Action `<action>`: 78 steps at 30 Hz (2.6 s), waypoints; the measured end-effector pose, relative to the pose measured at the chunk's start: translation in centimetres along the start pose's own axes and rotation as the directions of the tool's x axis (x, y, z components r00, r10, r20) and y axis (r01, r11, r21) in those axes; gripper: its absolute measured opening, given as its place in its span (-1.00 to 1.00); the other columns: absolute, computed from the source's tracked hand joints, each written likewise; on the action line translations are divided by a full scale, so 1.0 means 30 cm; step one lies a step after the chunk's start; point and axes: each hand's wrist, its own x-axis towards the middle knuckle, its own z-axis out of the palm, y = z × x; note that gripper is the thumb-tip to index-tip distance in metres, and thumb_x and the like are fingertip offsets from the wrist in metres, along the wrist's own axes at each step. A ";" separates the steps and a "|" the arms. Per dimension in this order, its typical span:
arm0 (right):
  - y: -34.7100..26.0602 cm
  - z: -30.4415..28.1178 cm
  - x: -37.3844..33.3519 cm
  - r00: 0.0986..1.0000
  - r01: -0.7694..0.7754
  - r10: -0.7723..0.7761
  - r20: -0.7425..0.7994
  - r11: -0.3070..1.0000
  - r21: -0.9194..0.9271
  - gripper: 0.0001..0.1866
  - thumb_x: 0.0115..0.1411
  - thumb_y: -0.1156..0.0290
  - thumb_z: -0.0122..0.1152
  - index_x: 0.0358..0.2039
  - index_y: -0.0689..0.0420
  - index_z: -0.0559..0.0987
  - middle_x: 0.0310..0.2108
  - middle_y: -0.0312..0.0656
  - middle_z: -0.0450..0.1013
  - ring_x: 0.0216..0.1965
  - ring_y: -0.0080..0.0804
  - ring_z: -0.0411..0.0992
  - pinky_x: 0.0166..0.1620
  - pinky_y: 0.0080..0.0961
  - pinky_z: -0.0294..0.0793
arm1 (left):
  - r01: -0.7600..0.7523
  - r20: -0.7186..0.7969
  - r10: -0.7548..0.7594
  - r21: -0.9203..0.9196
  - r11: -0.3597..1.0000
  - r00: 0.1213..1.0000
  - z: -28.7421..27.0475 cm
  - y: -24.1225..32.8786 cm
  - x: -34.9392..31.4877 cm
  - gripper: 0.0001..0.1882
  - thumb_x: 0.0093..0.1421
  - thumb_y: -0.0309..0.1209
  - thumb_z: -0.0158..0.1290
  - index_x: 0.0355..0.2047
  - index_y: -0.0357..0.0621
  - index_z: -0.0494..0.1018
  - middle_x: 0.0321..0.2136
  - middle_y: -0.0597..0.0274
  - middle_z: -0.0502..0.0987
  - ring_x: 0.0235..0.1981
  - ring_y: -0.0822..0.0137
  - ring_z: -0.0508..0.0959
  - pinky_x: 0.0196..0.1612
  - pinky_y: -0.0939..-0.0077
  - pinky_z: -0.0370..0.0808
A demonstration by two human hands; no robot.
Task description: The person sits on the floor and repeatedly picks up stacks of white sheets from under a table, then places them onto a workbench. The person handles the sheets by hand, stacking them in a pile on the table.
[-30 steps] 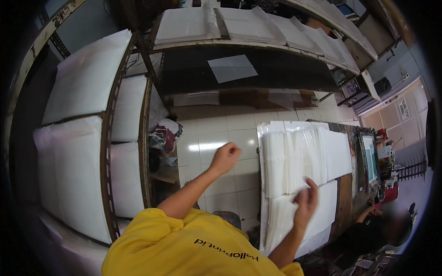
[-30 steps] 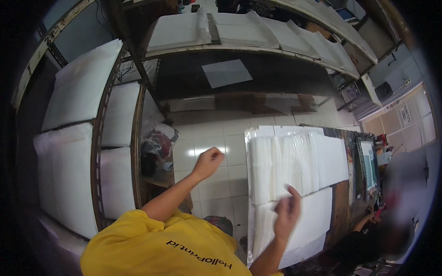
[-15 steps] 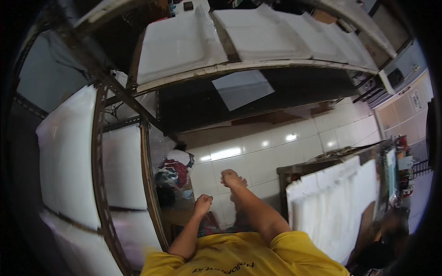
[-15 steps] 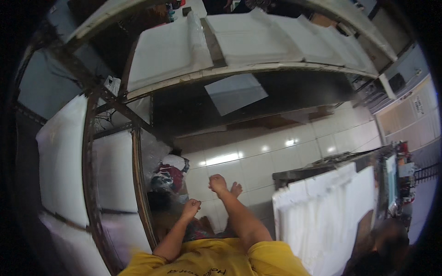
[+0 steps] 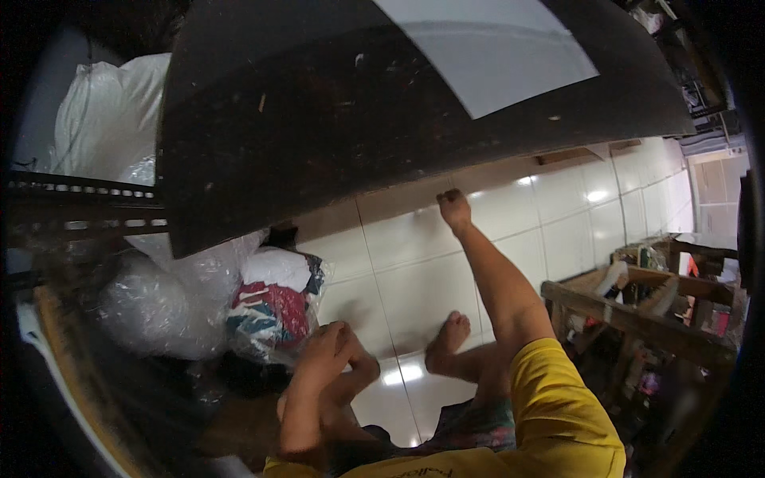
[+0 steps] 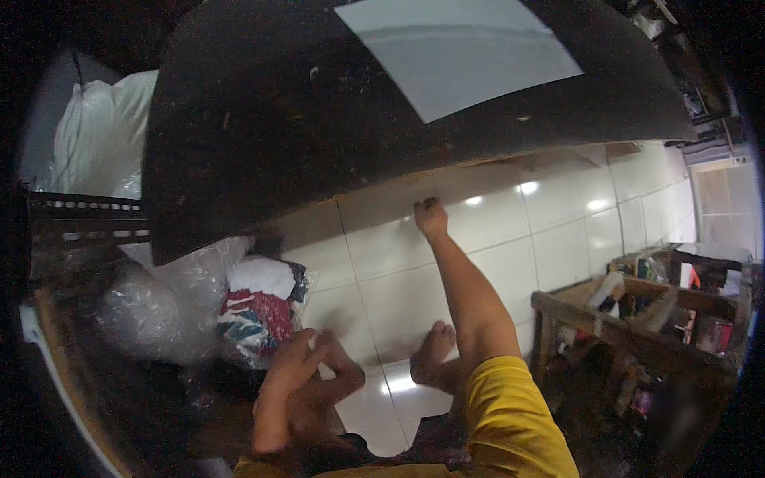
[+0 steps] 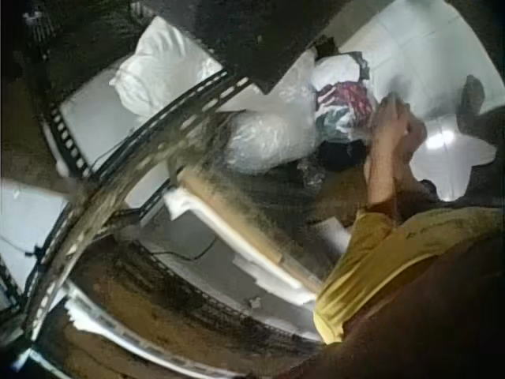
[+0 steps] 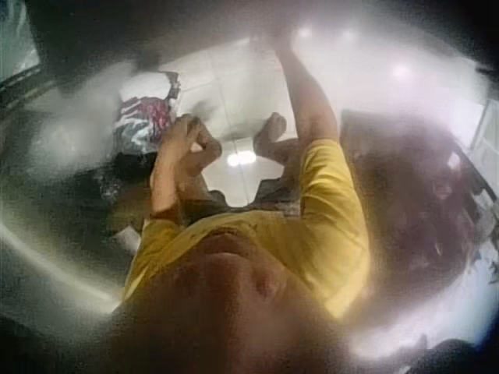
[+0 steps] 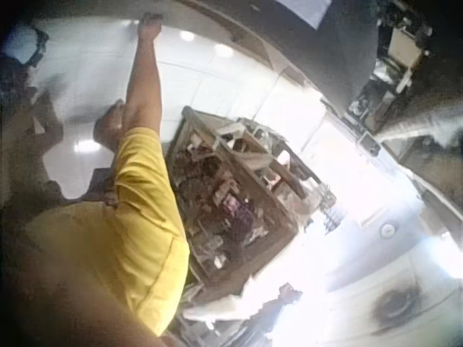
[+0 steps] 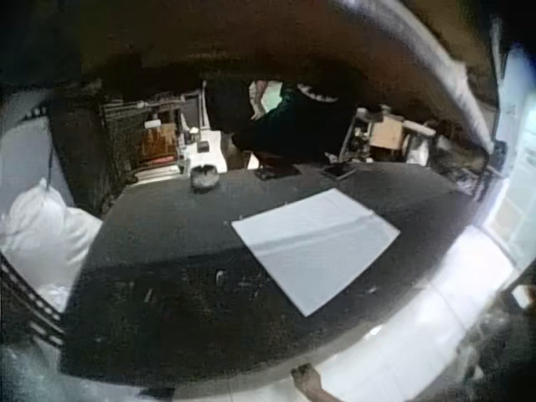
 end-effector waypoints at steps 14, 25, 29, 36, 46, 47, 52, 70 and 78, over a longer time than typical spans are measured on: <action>0.032 0.241 0.603 0.962 0.201 -0.228 -0.152 0.964 -0.176 -0.55 0.17 0.23 0.24 -0.01 0.24 0.49 -0.06 0.10 0.50 0.01 0.02 0.45 0.03 -0.16 0.47 | -0.146 -0.226 0.195 0.219 0.965 0.954 -0.147 0.028 0.093 -0.51 0.22 -0.34 0.11 0.12 -0.27 0.34 -0.15 -0.18 0.50 -0.13 -0.20 0.48 -0.07 0.12 0.42; 0.027 0.162 0.625 0.985 0.144 -0.156 -0.071 0.978 -0.150 -0.56 0.17 0.26 0.24 -0.01 0.25 0.48 -0.06 0.09 0.50 -0.01 -0.02 0.46 0.02 -0.19 0.48 | -0.120 -0.179 0.153 0.185 0.975 0.972 -0.157 -0.015 0.074 -0.53 0.23 -0.34 0.10 0.13 -0.23 0.36 -0.09 -0.20 0.49 -0.06 -0.23 0.47 -0.01 0.09 0.40; 0.030 0.125 0.634 0.991 0.124 -0.130 -0.035 0.983 -0.137 -0.56 0.17 0.28 0.24 0.00 0.25 0.48 -0.07 0.08 0.50 -0.02 -0.03 0.46 0.01 -0.20 0.48 | -0.088 -0.168 0.116 0.165 0.982 0.979 -0.170 -0.018 0.074 -0.52 0.24 -0.32 0.10 0.13 -0.24 0.36 -0.04 -0.19 0.49 -0.02 -0.20 0.47 0.05 0.11 0.39; 0.033 0.060 0.650 0.995 0.098 -0.096 0.027 0.990 -0.099 -0.57 0.17 0.30 0.24 0.00 0.26 0.47 -0.07 0.08 0.50 -0.03 -0.06 0.47 0.00 -0.21 0.49 | -0.073 -0.153 0.098 0.162 0.984 0.983 -0.175 -0.030 0.084 -0.50 0.24 -0.31 0.10 0.16 -0.22 0.35 -0.01 -0.18 0.47 0.03 -0.18 0.45 0.08 0.13 0.36; 0.060 0.033 0.648 0.995 0.076 -0.071 0.066 0.994 -0.075 -0.57 0.18 0.33 0.24 0.01 0.27 0.46 -0.08 0.06 0.50 -0.05 -0.09 0.48 -0.02 -0.23 0.50 | -0.083 -0.157 0.110 0.170 0.982 0.981 -0.176 -0.027 0.104 -0.50 0.24 -0.31 0.10 0.15 -0.22 0.35 -0.04 -0.17 0.48 -0.01 -0.17 0.46 0.06 0.12 0.37; 0.058 0.042 0.644 0.995 0.080 -0.076 0.060 0.994 -0.077 -0.58 0.18 0.33 0.24 0.01 0.27 0.46 -0.08 0.06 0.50 -0.06 -0.10 0.48 -0.02 -0.24 0.50 | -0.078 -0.154 0.104 0.166 0.983 0.983 -0.177 -0.026 0.105 -0.50 0.24 -0.31 0.11 0.15 -0.22 0.35 -0.05 -0.17 0.48 -0.01 -0.17 0.46 0.06 0.12 0.37; 0.041 0.106 0.621 0.995 0.102 -0.099 0.035 0.990 -0.098 -0.58 0.18 0.35 0.24 0.01 0.27 0.46 -0.08 0.06 0.50 -0.07 -0.11 0.48 -0.03 -0.25 0.50 | -0.104 -0.167 0.139 0.203 0.974 0.976 -0.171 -0.038 0.101 -0.50 0.23 -0.31 0.11 0.15 -0.22 0.35 -0.07 -0.17 0.48 -0.04 -0.19 0.46 0.03 0.12 0.39; 0.112 -0.011 0.628 0.996 0.027 -0.027 0.086 1.000 0.000 -0.58 0.18 0.41 0.24 0.02 0.29 0.44 -0.09 0.04 0.50 -0.10 -0.18 0.50 -0.06 -0.29 0.52 | -0.079 -0.185 0.117 0.199 0.977 0.976 -0.174 -0.029 0.102 -0.53 0.21 -0.35 0.12 0.12 -0.20 0.38 -0.05 -0.15 0.49 -0.02 -0.18 0.46 0.04 0.11 0.39; 0.134 0.015 0.625 0.991 0.020 -0.026 0.130 0.999 0.047 -0.59 0.19 0.43 0.24 0.02 0.30 0.43 -0.09 0.03 0.50 -0.12 -0.20 0.50 -0.07 -0.30 0.53 | -0.094 -0.210 0.139 0.211 0.973 0.968 -0.159 -0.015 0.119 -0.52 0.19 -0.36 0.14 0.11 -0.20 0.37 -0.05 -0.16 0.48 -0.04 -0.19 0.46 0.02 0.12 0.39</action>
